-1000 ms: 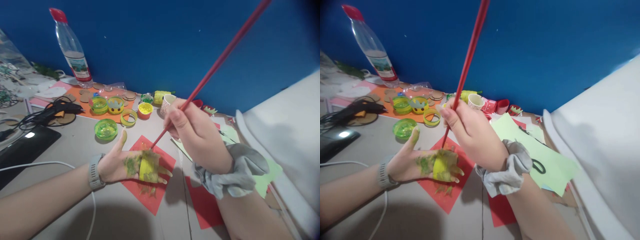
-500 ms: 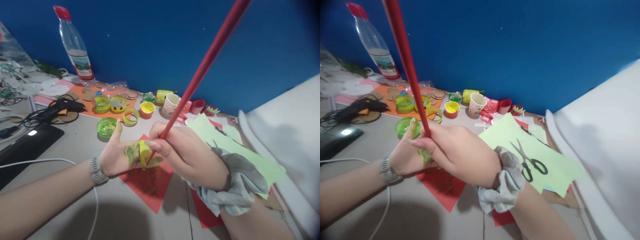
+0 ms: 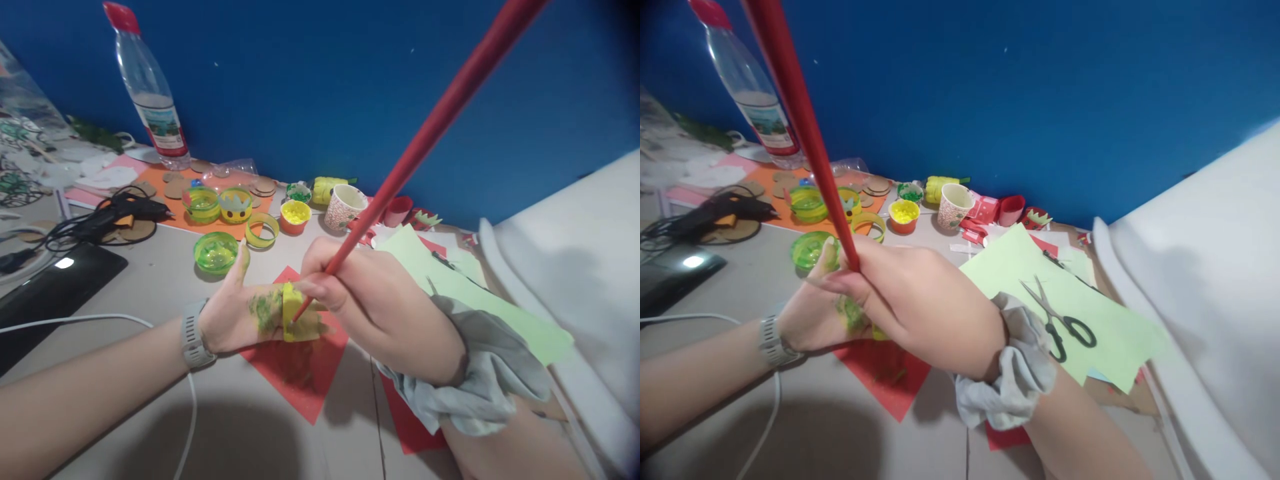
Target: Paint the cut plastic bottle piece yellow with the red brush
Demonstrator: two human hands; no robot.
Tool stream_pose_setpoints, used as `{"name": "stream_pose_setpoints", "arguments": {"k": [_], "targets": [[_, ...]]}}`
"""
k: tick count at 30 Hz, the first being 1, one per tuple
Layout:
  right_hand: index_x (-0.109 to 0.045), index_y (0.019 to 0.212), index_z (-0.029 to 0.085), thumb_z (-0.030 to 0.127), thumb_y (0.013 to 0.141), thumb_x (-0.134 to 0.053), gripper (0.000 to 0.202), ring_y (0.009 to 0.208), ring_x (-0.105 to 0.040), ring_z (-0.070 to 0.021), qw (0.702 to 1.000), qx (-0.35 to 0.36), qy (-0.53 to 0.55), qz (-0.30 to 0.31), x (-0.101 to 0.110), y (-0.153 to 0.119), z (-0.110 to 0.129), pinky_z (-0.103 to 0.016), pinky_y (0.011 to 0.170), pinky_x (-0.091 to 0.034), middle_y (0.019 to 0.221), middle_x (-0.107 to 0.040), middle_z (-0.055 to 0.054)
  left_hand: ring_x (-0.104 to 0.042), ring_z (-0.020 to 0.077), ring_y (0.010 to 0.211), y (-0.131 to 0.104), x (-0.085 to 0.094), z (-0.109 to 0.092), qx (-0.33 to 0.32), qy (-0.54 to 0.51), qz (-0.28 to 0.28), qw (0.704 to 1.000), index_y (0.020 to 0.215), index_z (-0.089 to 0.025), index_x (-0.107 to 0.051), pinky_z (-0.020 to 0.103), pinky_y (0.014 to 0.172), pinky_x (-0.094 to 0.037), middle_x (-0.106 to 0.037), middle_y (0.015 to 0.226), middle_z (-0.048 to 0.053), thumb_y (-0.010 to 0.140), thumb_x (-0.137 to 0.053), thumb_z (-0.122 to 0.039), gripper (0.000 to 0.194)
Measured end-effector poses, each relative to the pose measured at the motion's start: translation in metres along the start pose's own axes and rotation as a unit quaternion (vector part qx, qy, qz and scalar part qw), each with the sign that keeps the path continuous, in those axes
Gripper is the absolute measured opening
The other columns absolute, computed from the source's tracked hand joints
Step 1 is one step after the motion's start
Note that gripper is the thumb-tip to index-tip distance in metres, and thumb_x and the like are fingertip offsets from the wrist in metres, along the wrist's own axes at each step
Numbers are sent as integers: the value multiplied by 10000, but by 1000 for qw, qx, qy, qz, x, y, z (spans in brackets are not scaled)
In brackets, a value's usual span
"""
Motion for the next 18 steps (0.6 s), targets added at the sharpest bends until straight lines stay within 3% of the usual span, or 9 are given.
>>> {"name": "stream_pose_setpoints", "arguments": {"k": [5,11,18], "targets": [[-414,815,236,257,1061,-380,249,560,-443,-119,1000,-3,-5,-8,1,1,0,-265,563,-379,670,-469,45,-646,331,1192,0,-1,3,22,16,-8,1000,1276,-110,-676,441,1085,-409,-678,1320,177,769,62,-869,1174],[-416,804,238,291,1063,-387,266,552,-448,-122,999,-13,-27,-15,3,1,1,-273,560,-379,658,-460,47,-595,379,1262,-2,-2,8,38,35,12,999,1346,-92,-627,506,1154,-302,-637,1370,201,749,70,-883,1212],[-446,812,243,281,1066,-372,268,703,-584,-144,1000,0,-17,-14,4,1,0,-276,651,-449,695,-518,32,-577,382,1282,-4,-3,10,54,57,22,997,1351,-41,-604,522,1172,-256,-645,1337,239,746,175,-845,1273]]}}
Point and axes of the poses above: each hand's wrist, its own y-axis towards the middle knuckle, its own x-axis out of the back of the hand, z = x × y, the point moved 6 cm from there along y, towards the middle knuckle
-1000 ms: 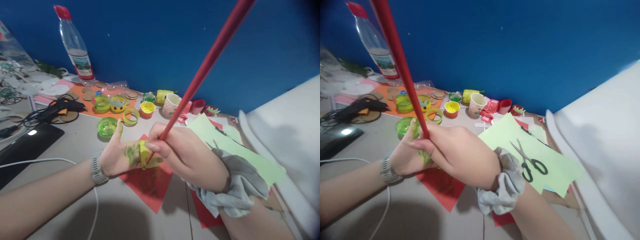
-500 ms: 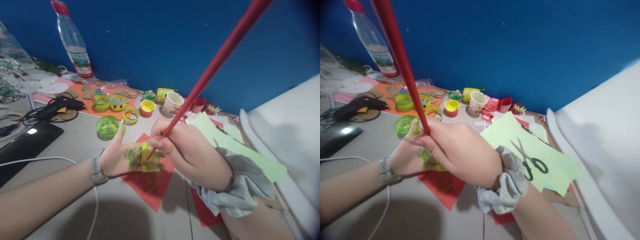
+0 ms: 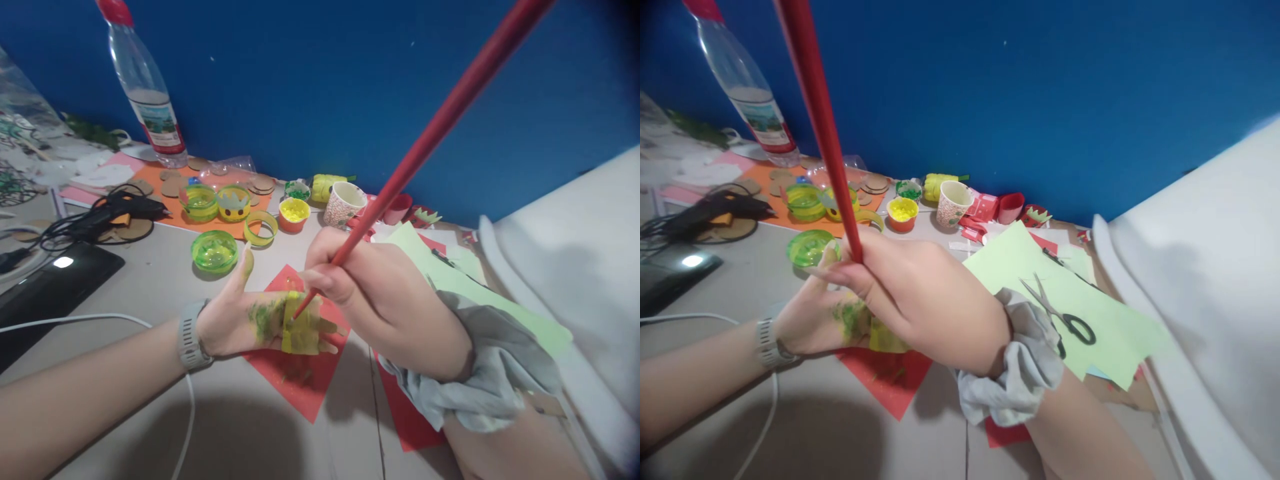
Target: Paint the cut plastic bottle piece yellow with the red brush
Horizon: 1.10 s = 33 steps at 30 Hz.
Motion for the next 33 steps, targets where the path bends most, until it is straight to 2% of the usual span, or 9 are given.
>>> {"name": "stream_pose_setpoints", "arguments": {"k": [3,7,14,21,25,28,33], "targets": [[-473,817,242,324,1073,-350,295,747,-616,-153,1000,-9,1,-7,1,0,0,-287,669,-470,725,-569,18,-567,385,1292,0,0,1,6,7,2,1000,1363,-48,-597,531,1176,-238,-641,1341,238,770,148,-845,1242],[-478,811,238,348,1071,-356,307,681,-603,-148,1000,-22,-6,-17,3,-1,0,-297,627,-454,708,-582,20,-532,406,1319,-1,1,2,9,2,-1,1000,1391,-34,-570,559,1169,-221,-631,1352,244,768,123,-858,1244],[-466,817,238,347,1071,-368,293,612,-562,-133,999,-27,-8,-30,6,-3,-1,-296,592,-427,666,-544,36,-515,428,1324,-4,8,7,29,5,-15,999,1419,-46,-542,595,1157,-215,-615,1370,248,774,52,-882,1211],[-496,790,228,399,1070,-360,356,569,-516,-129,998,-46,-5,-47,10,-4,-9,-313,583,-416,631,-482,32,-490,435,1356,-2,0,6,22,-11,6,1000,1352,-32,-596,616,1170,-207,-606,1371,272,773,19,-892,1206],[-482,771,228,455,1056,-379,379,570,-510,-124,995,-72,14,-64,11,-5,-16,-299,534,-401,650,-476,23,-463,453,1380,-3,2,8,28,-4,-6,1000,1403,-4,-538,637,1168,-217,-537,1447,285,766,-4,-909,1229],[-467,777,233,451,1055,-392,360,581,-512,-124,994,-64,37,-76,12,-6,-19,-285,507,-393,676,-489,17,-456,467,1386,-3,3,8,36,3,2,999,1462,19,-455,646,1172,-208,-481,1487,307,756,-33,-925,1251],[-477,820,240,429,1048,-433,299,570,-481,-120,992,-51,75,-91,15,-5,-23,-269,481,-376,700,-509,21,-512,466,1338,-2,1,8,37,0,20,999,1494,17,-403,649,1168,-206,-522,1450,308,721,-9,-944,1295]]}}
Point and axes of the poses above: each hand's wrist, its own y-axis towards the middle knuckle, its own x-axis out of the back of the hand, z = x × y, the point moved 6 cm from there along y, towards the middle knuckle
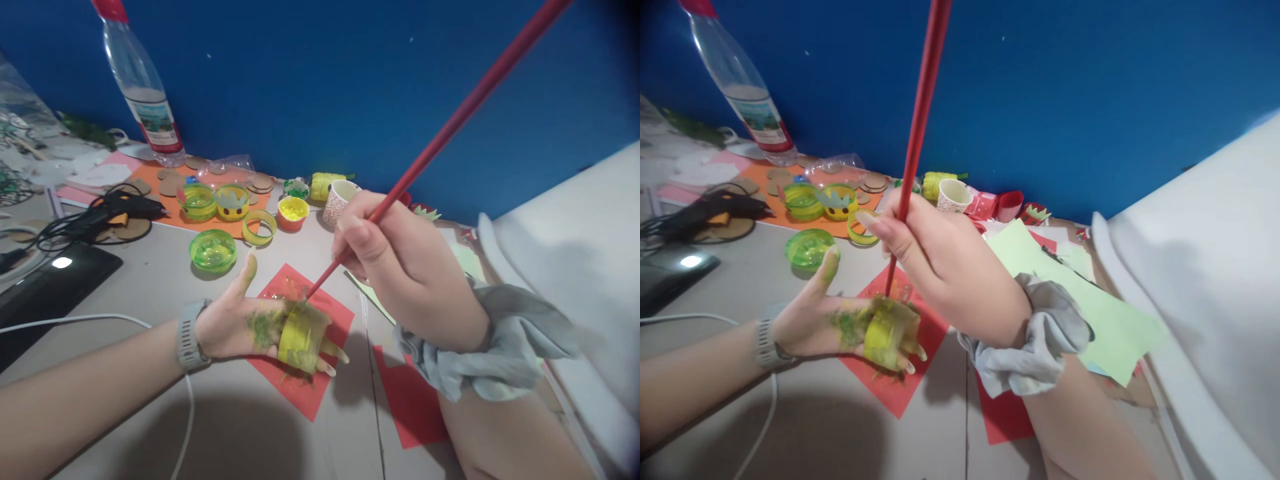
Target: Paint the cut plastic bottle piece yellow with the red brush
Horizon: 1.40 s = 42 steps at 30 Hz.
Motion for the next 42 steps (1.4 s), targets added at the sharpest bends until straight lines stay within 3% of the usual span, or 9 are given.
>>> {"name": "stream_pose_setpoints", "arguments": {"k": [10,19,27,33,39,42], "targets": [[-499,828,231,349,1048,-460,252,638,-507,-110,1000,2,20,-22,6,0,1,-249,498,-365,717,-509,32,-519,426,1328,3,1,-1,-51,24,11,998,1343,-6,-593,583,1176,-229,-601,1379,269,761,4,-917,1235],[-505,783,236,346,1040,-455,284,558,-492,-105,998,5,14,-55,11,-1,3,-249,478,-380,693,-499,34,-560,414,1288,5,4,0,-63,54,-3,997,1340,-18,-612,543,1141,-301,-663,1302,247,748,-13,-933,1244],[-512,775,239,324,1036,-445,282,649,-550,-130,998,15,-4,-60,15,0,3,-246,501,-422,695,-492,21,-624,425,1166,4,0,-2,-63,72,-18,995,1318,30,-607,552,1023,-399,-701,1195,294,749,109,-883,1292],[-499,759,238,306,1037,-445,291,689,-571,-131,998,21,-5,-66,16,0,5,-256,569,-461,708,-497,20,-653,398,1113,6,-2,-2,-67,75,-14,995,1310,10,-615,553,1058,-373,-715,1172,279,768,87,-877,1254],[-482,796,235,336,1056,-423,285,690,-547,-109,998,13,-23,-52,17,0,4,-263,629,-459,775,-542,22,-693,407,1021,3,5,-1,-99,111,-57,987,1280,22,-636,541,949,-466,-737,1095,289,777,-23,-907,1221],[-481,810,235,358,1062,-413,288,674,-553,-104,998,2,-30,-55,18,-1,3,-266,638,-451,761,-558,31,-701,385,1024,1,9,1,-129,176,-76,973,1249,-4,-673,510,939,-489,-758,1051,243,740,12,-923,1254]]}}
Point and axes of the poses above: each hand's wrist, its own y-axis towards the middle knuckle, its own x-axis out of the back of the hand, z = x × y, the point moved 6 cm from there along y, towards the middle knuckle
